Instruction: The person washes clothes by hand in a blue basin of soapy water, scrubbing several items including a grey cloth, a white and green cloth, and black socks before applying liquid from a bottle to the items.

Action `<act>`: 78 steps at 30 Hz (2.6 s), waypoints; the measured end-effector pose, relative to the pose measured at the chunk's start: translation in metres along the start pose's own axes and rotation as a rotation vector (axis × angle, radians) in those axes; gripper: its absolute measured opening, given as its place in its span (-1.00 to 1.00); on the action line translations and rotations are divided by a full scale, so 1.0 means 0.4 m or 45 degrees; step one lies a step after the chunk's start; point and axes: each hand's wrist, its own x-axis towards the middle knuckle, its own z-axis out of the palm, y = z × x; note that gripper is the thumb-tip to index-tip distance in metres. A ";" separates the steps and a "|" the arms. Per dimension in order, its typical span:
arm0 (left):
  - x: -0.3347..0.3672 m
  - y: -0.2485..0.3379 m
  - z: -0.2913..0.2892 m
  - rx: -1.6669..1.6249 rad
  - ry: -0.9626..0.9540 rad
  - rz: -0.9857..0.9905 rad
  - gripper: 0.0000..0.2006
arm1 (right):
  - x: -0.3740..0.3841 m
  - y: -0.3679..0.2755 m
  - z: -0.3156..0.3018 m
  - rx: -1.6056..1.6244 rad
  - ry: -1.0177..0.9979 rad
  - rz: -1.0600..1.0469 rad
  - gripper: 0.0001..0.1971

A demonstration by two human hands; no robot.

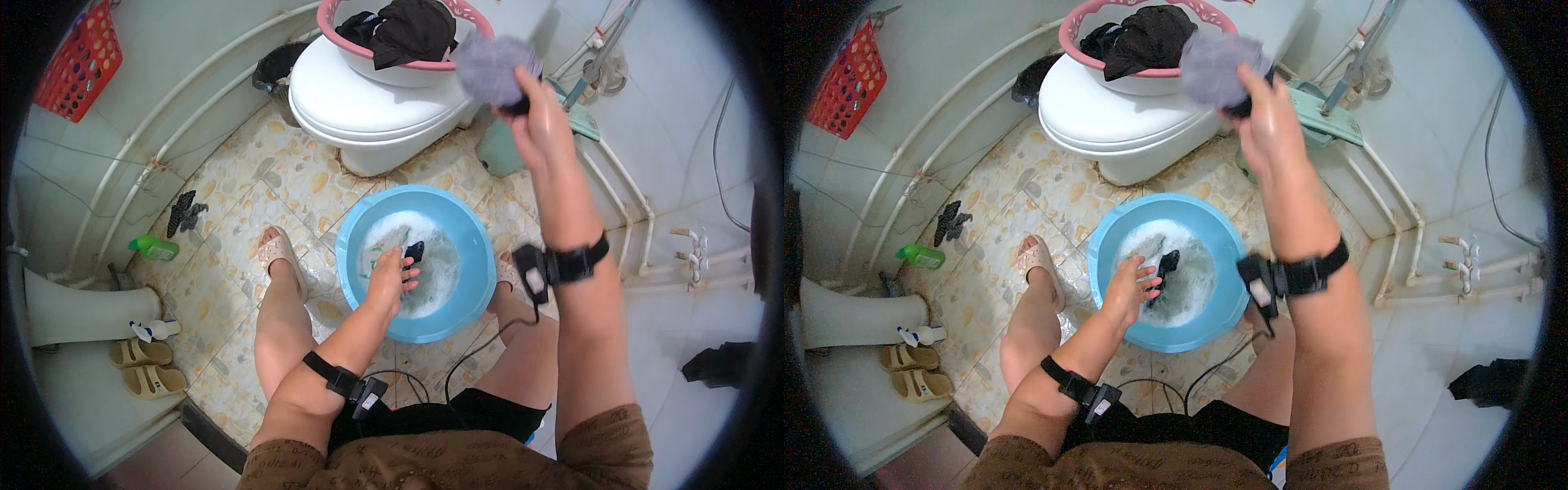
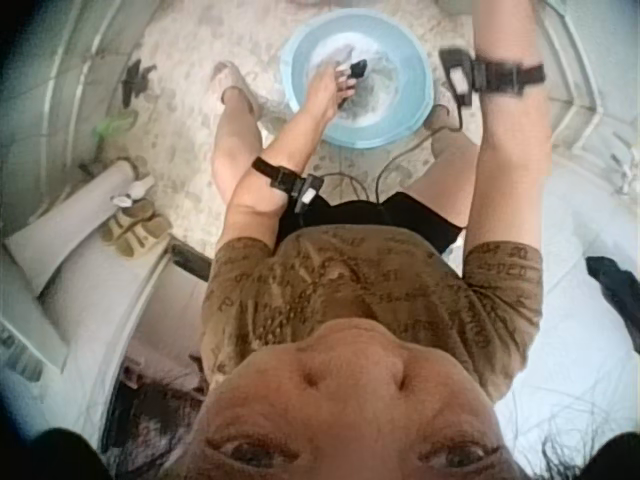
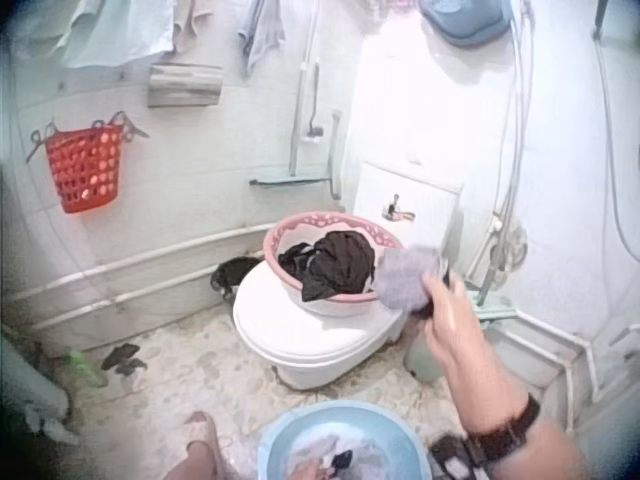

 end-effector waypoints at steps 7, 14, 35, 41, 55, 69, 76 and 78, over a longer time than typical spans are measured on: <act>0.000 0.005 0.002 -0.001 -0.038 0.007 -0.62 | 0.191 0.123 -0.010 -1.020 -0.068 0.001 -0.62; 0.006 0.022 -0.034 -0.137 0.180 0.246 -0.67 | 0.046 0.219 -0.075 -0.719 -0.124 0.034 -0.72; -0.006 0.061 -0.078 -0.168 0.323 -0.014 -0.65 | -0.529 0.934 -0.307 -2.231 -1.725 0.825 -0.59; -0.008 0.049 -0.075 -0.138 0.306 -0.024 -0.65 | -0.478 0.865 -0.423 -2.015 -1.146 1.069 -0.67; 0.071 -0.072 -0.092 0.011 0.333 -0.423 -0.38 | -0.526 0.560 -0.221 -0.950 -0.954 0.476 -0.79; 0.052 -0.102 0.008 -0.344 0.164 -0.084 -0.71 | -0.534 0.475 -0.147 -1.201 -0.547 0.337 -0.61; 0.015 -0.088 0.037 -0.142 0.157 0.043 -0.73 | -0.518 0.455 -0.232 -1.362 -0.816 0.328 -0.70; 0.022 -0.080 0.028 -0.413 -0.283 -0.059 -0.73 | -0.497 0.459 -0.257 -0.437 -0.249 1.193 -0.70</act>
